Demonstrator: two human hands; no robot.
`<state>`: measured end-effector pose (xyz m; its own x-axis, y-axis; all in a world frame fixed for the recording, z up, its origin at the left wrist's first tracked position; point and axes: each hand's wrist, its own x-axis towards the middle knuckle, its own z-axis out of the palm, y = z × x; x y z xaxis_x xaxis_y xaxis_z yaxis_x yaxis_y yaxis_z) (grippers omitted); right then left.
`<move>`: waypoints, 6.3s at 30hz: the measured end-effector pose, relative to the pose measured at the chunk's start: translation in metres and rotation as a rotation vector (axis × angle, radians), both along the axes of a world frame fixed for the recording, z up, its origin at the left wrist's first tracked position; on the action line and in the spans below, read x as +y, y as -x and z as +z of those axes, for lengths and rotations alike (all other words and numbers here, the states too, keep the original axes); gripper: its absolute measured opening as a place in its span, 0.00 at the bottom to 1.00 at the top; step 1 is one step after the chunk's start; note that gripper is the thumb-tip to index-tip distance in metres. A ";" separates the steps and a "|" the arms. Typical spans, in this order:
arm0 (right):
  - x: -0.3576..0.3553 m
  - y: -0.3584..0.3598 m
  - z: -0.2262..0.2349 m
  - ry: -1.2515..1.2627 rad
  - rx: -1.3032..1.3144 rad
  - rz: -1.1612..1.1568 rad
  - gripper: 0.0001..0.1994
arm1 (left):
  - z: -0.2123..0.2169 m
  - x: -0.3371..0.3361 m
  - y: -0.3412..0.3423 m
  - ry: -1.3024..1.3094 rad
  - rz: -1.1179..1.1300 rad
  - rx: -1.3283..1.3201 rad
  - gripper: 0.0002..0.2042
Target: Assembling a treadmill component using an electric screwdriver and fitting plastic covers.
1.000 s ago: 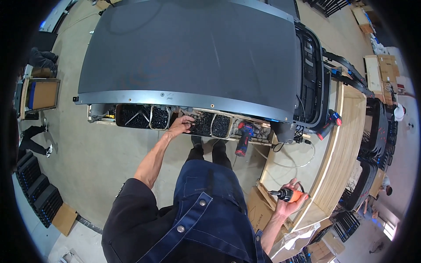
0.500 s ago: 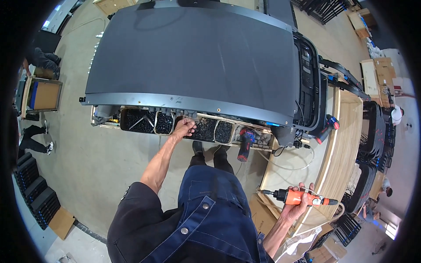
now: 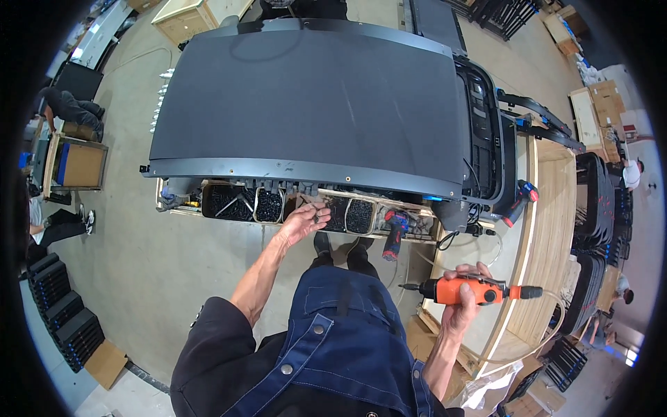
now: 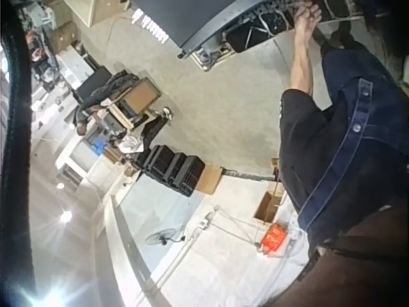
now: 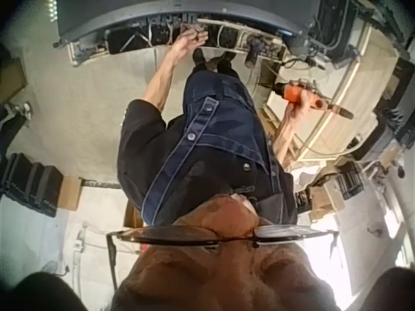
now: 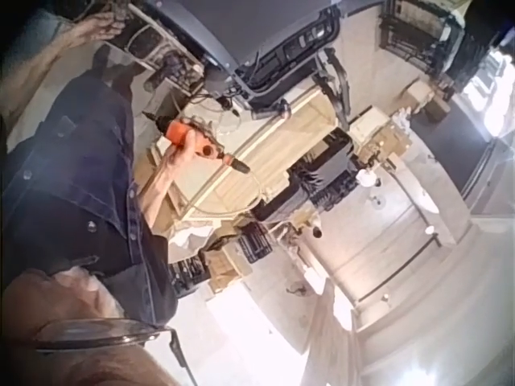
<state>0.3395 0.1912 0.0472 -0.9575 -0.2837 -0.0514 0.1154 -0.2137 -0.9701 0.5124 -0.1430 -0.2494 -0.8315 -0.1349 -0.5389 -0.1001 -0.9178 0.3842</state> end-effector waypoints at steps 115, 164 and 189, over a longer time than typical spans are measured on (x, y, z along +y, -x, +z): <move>-0.106 0.189 0.020 -0.261 0.490 0.625 0.16 | 0.081 0.085 0.026 0.219 0.302 -0.301 0.12; -0.061 0.144 0.029 0.485 -0.062 0.386 0.23 | 0.234 0.149 0.116 0.050 0.133 0.102 0.17; -0.068 0.085 0.022 0.426 -0.084 0.281 0.24 | 0.246 0.118 0.090 0.159 -0.049 0.078 0.20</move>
